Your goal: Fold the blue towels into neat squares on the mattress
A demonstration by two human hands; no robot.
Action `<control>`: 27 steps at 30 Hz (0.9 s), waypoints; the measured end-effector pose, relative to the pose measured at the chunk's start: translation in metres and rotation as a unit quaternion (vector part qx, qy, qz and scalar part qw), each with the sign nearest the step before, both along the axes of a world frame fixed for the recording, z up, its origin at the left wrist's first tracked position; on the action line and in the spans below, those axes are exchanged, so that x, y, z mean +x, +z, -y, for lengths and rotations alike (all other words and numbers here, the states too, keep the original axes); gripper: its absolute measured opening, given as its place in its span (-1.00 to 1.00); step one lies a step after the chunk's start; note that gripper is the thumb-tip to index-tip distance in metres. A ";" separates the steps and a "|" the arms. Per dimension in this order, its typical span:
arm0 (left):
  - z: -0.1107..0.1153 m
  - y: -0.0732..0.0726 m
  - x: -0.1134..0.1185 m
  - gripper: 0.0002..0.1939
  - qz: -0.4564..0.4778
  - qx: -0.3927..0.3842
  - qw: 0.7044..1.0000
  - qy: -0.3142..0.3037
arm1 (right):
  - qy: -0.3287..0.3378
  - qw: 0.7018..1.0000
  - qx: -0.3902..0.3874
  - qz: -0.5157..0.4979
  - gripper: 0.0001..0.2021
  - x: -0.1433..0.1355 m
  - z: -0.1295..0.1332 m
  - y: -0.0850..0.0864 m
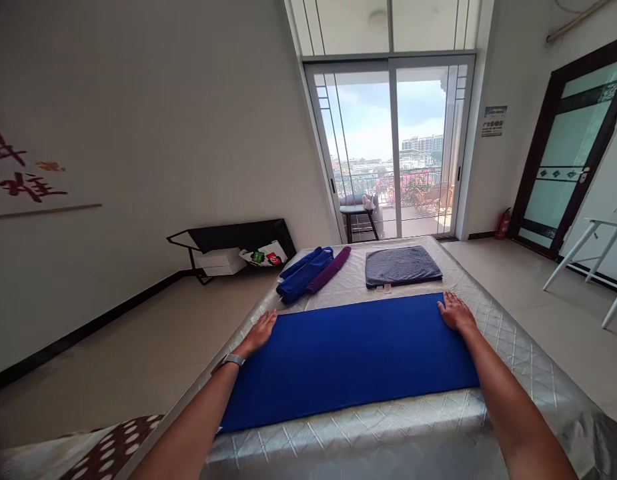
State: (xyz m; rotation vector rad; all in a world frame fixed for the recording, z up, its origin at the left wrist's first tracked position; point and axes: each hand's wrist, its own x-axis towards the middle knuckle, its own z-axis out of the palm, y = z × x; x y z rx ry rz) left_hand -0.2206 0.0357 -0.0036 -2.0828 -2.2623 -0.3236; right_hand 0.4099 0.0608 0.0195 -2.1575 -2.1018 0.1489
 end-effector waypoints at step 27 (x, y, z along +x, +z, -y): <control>0.045 -0.021 0.016 -0.28 0.034 -0.025 0.999 -0.010 | 0.114 0.992 0.042 0.028 -0.35 -0.181 0.020 0.049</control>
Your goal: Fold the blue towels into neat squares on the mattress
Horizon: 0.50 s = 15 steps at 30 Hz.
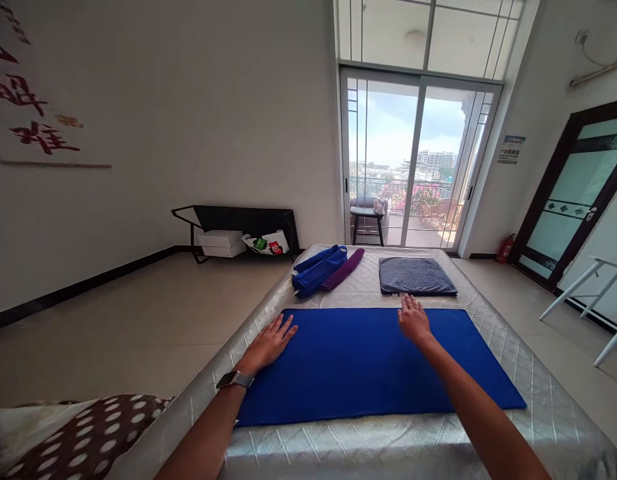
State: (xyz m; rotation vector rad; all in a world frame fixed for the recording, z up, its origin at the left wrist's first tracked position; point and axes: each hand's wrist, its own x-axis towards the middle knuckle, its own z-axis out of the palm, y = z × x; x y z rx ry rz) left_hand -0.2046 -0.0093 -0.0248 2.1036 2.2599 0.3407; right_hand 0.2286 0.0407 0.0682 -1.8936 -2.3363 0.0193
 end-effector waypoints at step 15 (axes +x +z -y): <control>0.002 -0.005 -0.006 -0.34 -0.032 0.009 0.999 -0.007 | 0.065 0.992 -0.105 -0.031 -0.23 -0.028 0.004 -0.037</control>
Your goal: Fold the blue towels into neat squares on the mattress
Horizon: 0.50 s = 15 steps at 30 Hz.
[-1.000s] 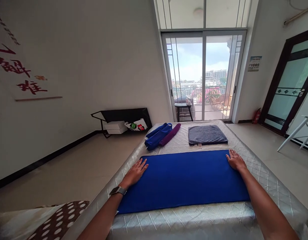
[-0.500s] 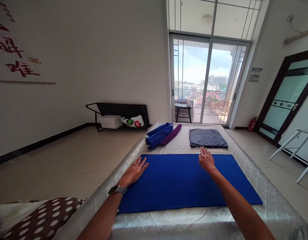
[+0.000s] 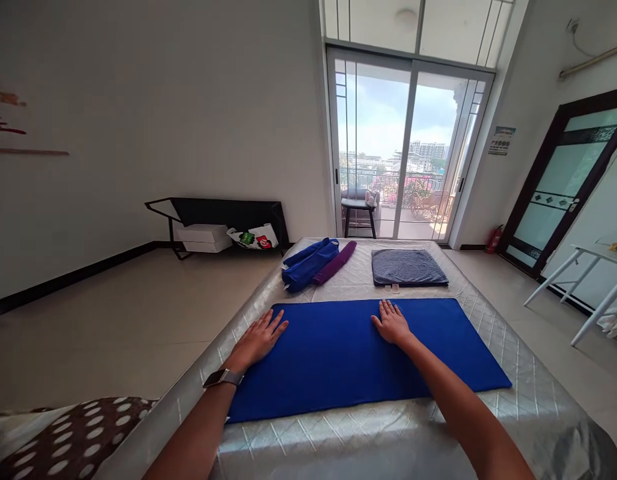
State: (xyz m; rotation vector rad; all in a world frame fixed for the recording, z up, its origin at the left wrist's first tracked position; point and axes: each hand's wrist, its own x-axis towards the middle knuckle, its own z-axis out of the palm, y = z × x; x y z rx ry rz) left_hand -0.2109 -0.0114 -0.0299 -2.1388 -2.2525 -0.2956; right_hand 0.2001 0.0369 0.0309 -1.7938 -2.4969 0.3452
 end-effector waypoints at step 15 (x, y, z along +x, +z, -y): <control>0.001 0.003 0.000 -0.38 -0.016 -0.014 1.000 0.003 | -0.194 0.977 0.072 0.059 -0.37 0.192 0.022 0.023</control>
